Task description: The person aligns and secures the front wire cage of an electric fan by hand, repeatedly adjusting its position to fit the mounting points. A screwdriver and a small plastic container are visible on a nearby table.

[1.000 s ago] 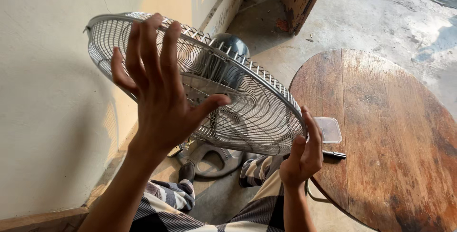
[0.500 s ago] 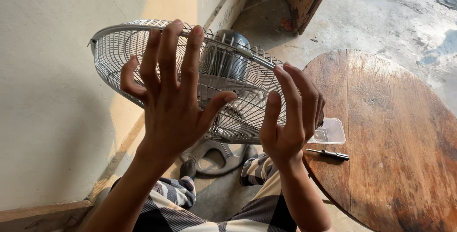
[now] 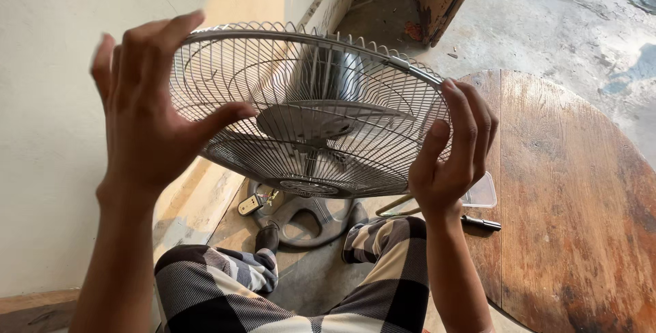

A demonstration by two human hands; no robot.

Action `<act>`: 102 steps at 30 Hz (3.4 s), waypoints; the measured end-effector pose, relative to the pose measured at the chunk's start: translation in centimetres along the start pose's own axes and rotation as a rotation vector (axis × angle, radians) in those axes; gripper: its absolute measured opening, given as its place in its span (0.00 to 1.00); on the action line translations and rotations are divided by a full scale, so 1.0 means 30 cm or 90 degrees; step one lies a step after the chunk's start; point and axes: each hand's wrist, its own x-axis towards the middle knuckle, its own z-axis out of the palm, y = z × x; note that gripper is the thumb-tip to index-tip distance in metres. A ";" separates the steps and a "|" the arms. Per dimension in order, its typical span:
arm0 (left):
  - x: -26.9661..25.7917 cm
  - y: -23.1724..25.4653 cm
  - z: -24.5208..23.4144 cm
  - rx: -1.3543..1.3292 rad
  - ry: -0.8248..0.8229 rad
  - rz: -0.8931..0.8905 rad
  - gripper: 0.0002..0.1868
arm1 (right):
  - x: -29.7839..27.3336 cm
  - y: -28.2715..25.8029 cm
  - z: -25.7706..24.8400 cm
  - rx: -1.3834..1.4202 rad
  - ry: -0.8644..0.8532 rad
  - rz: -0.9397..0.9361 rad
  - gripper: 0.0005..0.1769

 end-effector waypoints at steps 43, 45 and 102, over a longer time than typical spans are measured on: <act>-0.246 0.215 0.041 -0.140 0.098 -0.059 0.23 | -0.223 -0.039 0.191 0.206 -0.036 0.585 0.50; -0.251 0.241 0.045 -0.237 0.082 -0.085 0.22 | -0.240 -0.046 0.198 0.213 -0.024 0.619 0.51; -0.364 0.421 0.210 -0.596 -0.058 -0.049 0.42 | -0.317 -0.350 0.025 0.237 -0.085 0.472 0.44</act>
